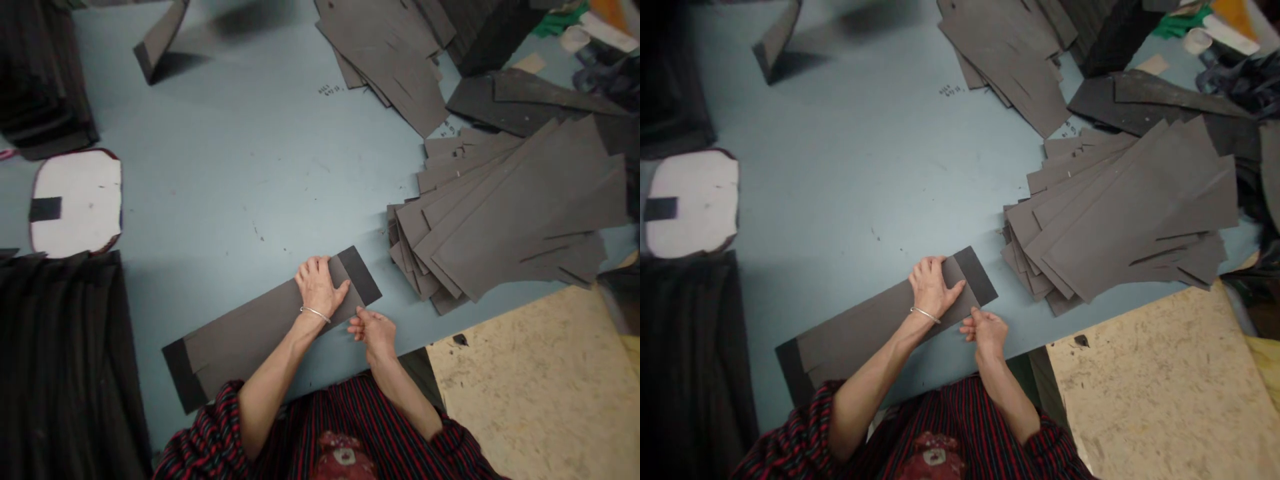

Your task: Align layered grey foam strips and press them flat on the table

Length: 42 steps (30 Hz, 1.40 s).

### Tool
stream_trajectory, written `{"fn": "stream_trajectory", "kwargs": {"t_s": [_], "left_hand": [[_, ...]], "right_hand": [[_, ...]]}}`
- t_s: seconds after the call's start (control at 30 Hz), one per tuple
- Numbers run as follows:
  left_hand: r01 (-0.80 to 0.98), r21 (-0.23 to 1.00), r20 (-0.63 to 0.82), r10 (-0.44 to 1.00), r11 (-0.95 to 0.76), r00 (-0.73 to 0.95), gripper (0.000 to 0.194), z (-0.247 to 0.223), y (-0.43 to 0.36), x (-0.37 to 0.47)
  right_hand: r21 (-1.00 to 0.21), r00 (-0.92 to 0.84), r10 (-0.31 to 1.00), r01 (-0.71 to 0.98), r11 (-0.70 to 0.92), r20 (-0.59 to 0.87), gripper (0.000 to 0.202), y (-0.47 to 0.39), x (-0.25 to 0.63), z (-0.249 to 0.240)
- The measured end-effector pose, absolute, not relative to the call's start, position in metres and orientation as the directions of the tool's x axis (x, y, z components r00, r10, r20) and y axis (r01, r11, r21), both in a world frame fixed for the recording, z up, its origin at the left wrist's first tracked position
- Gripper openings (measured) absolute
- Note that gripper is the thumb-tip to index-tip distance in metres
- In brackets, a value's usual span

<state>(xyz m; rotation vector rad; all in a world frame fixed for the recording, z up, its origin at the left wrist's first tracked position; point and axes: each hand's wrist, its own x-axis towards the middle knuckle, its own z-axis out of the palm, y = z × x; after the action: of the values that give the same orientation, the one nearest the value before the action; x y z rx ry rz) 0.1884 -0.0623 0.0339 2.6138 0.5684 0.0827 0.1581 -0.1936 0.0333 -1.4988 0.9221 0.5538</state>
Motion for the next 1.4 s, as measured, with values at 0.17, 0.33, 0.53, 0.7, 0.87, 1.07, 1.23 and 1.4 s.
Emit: {"fn": "stream_trajectory", "kwargs": {"t_s": [0.17,0.33,0.53,0.7,0.87,1.07,1.23,1.4], "left_hand": [[0.228,0.647,0.007,0.304,-0.728,0.953,0.067,0.050,-0.060,0.161],[0.319,0.876,-0.059,0.575,-0.363,0.816,0.038,0.056,-0.047,0.069],[0.266,0.812,-0.544,0.839,0.519,0.025,0.035,0.010,-0.039,-0.039],[-0.153,0.767,-0.641,0.736,0.623,-0.219,0.042,-0.012,-0.008,-0.044],[0.288,0.889,-0.239,0.898,0.355,-0.370,0.023,-0.004,0.027,-0.034],[0.740,0.668,0.049,0.997,-0.079,0.062,0.032,0.013,0.045,-0.016],[0.761,0.622,0.054,0.980,-0.182,0.191,0.044,0.012,0.047,-0.001],[0.770,0.635,-0.012,0.997,0.069,-0.080,0.047,0.009,0.066,-0.013]], "right_hand": [[-0.522,0.558,-0.003,-0.778,-0.349,-0.830,0.041,-0.226,0.153,0.050],[-0.642,0.826,0.115,-0.333,-0.691,-0.552,0.049,-0.234,0.207,0.069],[-0.658,0.750,0.613,0.334,-0.674,-0.248,0.049,-0.111,0.249,0.062],[-0.652,0.365,0.927,0.683,-0.331,-0.088,0.043,0.004,0.213,0.041],[-0.557,0.153,0.987,0.817,-0.149,-0.039,0.046,0.068,0.168,0.026],[-0.512,0.121,0.992,0.850,-0.128,-0.047,0.045,0.088,0.154,0.016],[-0.522,0.144,0.989,0.841,-0.143,-0.038,0.043,0.090,0.153,0.013],[-0.486,0.101,0.994,0.867,-0.107,-0.040,0.056,0.091,0.151,0.014]]}}
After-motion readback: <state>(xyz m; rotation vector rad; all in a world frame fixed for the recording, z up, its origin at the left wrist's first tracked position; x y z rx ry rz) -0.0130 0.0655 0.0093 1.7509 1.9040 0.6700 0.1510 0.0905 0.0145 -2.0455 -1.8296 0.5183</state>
